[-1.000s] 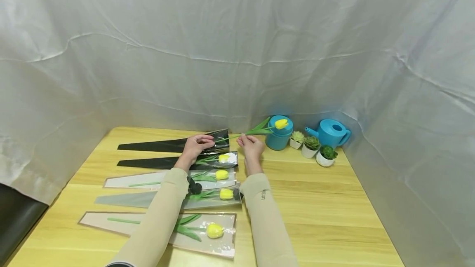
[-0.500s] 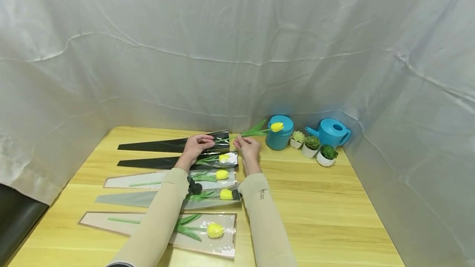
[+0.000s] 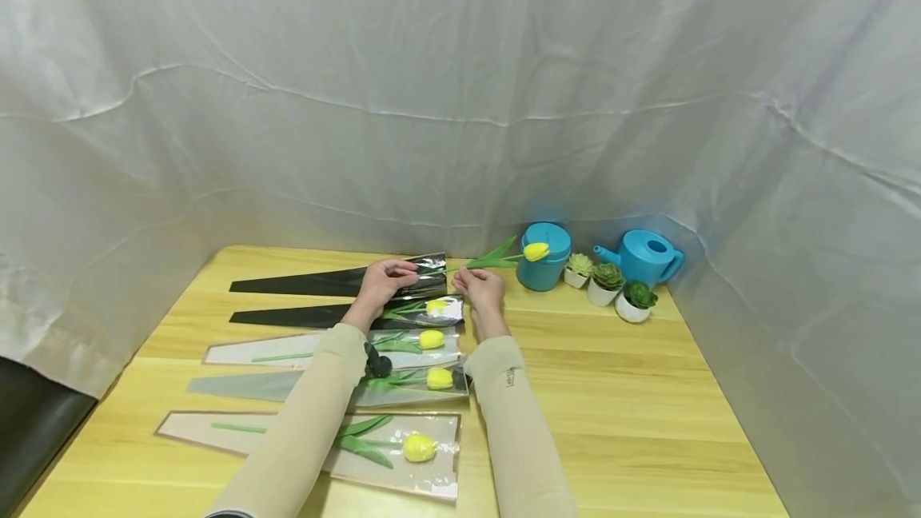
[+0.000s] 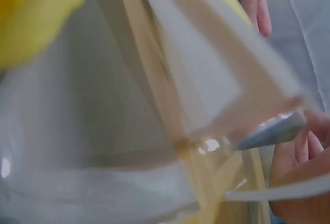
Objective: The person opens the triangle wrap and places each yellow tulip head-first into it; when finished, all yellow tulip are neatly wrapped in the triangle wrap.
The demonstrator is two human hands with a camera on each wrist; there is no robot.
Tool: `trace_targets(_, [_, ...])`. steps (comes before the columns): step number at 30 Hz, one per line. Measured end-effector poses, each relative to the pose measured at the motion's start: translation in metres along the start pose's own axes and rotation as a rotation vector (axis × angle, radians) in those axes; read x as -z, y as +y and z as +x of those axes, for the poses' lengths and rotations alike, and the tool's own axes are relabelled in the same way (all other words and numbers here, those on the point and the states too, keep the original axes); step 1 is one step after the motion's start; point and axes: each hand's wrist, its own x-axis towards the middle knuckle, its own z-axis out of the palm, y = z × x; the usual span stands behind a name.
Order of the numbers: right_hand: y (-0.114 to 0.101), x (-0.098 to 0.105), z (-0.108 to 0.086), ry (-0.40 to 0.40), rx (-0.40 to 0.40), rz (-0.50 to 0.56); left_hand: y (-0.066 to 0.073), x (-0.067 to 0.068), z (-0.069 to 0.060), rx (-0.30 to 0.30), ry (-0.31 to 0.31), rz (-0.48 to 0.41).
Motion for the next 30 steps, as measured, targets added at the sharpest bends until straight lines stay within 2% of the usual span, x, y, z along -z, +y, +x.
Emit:
trace_targets(3, [0.001,-0.004,0.0,-0.021,0.007,-0.017,0.003,-0.001,-0.001,-0.011,0.0,0.007])
trace_targets(7, [0.004,-0.007,0.0,-0.035,0.017,-0.09,0.006,-0.004,-0.003,-0.026,-0.013,0.011])
trace_targets(10, [0.006,-0.008,0.001,-0.04,0.002,-0.136,0.007,-0.007,-0.003,-0.027,-0.014,0.018])
trace_targets(14, [0.007,-0.007,0.002,-0.063,-0.032,-0.132,0.005,-0.008,-0.004,-0.013,-0.002,0.017])
trace_targets(19, [0.003,0.002,0.002,-0.076,-0.068,-0.141,0.001,-0.006,-0.003,-0.001,-0.005,0.002])
trace_targets(22, [-0.002,0.01,0.001,-0.065,-0.062,-0.173,0.0,-0.005,-0.003,-0.003,-0.012,0.003])
trace_targets(24, [-0.007,0.017,0.0,-0.047,-0.04,-0.218,-0.001,-0.004,-0.003,-0.002,-0.017,0.001])
trace_targets(26, [-0.014,0.027,0.0,-0.018,0.019,-0.304,-0.002,-0.003,-0.003,0.002,-0.024,0.003])
trace_targets(30, [-0.029,0.052,0.003,0.04,0.213,-0.534,-0.004,-0.003,-0.002,-0.004,-0.042,0.005])
